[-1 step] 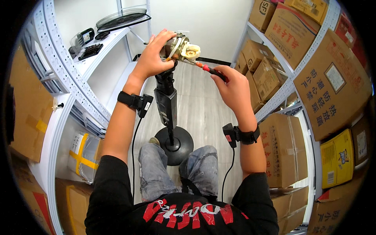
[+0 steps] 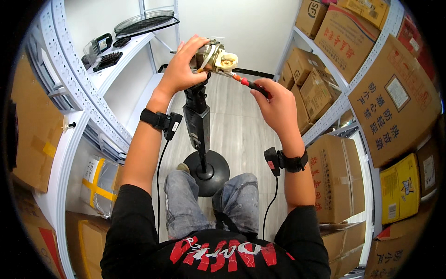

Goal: The person is repairing a mechanical part using a screwdriver. They are seated on the floor in a storage room, manipulating the part and using tools to adjust or fix it.

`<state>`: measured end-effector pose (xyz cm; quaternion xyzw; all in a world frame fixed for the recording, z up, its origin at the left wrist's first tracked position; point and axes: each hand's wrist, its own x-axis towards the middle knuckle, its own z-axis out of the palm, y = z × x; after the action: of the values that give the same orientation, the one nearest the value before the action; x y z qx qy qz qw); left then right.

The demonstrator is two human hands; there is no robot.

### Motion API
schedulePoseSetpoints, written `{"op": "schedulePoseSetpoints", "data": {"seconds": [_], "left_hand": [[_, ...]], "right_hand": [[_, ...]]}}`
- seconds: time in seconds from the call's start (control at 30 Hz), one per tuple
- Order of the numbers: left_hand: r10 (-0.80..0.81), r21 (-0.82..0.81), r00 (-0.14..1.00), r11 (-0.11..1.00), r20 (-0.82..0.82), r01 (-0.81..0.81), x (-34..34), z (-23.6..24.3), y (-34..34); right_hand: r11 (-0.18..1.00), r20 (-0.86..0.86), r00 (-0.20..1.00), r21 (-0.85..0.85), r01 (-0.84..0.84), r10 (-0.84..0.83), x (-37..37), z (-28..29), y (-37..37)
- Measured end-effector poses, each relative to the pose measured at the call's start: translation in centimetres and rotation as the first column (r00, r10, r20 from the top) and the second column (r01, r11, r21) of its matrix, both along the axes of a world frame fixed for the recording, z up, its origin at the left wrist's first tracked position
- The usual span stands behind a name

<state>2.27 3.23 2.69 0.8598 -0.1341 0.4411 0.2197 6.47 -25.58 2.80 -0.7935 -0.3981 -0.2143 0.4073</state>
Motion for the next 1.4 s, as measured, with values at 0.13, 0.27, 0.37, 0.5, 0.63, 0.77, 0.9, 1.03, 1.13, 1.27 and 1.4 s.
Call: {"op": "schedulePoseSetpoints", "data": {"seconds": [0.13,0.27,0.37,0.5,0.63,0.77,0.9,1.03,1.13,1.27,1.4], "left_hand": [[-0.013,-0.052,0.999,0.999,-0.031,0.012,-0.2,0.3,-0.5],[-0.017,-0.040,0.999,0.999,0.028,0.018,0.0,0.1,-0.4],[-0.026,-0.046,0.997,0.998,0.076,0.029,0.3,-0.1,-0.3],[-0.047,-0.063,0.998,0.997,0.042,0.050,0.1,0.0,-0.3],[-0.058,-0.035,0.997,0.998,0.042,0.060,0.1,-0.1,0.0],[-0.060,-0.067,0.998,0.996,0.014,0.061,-0.1,0.0,-0.2],[-0.066,-0.065,0.998,0.996,0.016,0.067,0.0,0.0,0.0],[-0.062,-0.037,0.998,0.997,0.021,0.063,0.0,0.0,0.1],[-0.063,-0.058,0.998,0.996,0.007,0.063,-0.1,0.1,0.0],[-0.059,-0.075,0.998,0.995,-0.001,0.059,-0.2,0.1,-0.2],[-0.054,-0.058,0.998,0.997,0.025,0.055,-0.1,-0.1,-0.1]], "right_hand": [[1.000,-0.002,1.000,0.028,-0.013,0.013,-0.1,-0.2,-0.3],[0.999,0.004,1.000,0.027,-0.021,0.021,0.0,-0.3,0.0],[1.000,0.024,1.000,0.005,-0.010,0.010,-0.1,-0.2,-0.1],[1.000,0.032,0.999,0.019,-0.019,0.018,0.1,-0.2,0.0],[1.000,-0.019,1.000,0.009,0.001,-0.001,0.2,0.2,0.1],[1.000,-0.001,1.000,0.021,-0.015,0.015,0.1,0.2,0.1],[0.999,0.016,1.000,0.034,-0.016,0.016,0.1,0.0,0.1],[1.000,-0.016,1.000,0.024,0.001,-0.001,-0.3,0.0,0.1],[1.000,-0.009,1.000,0.016,0.001,-0.001,-0.2,0.0,0.0],[0.999,-0.034,0.999,0.038,-0.014,0.015,-0.3,-0.1,0.1],[0.997,-0.102,0.994,0.065,-0.030,0.036,0.2,-1.1,0.2]]}}
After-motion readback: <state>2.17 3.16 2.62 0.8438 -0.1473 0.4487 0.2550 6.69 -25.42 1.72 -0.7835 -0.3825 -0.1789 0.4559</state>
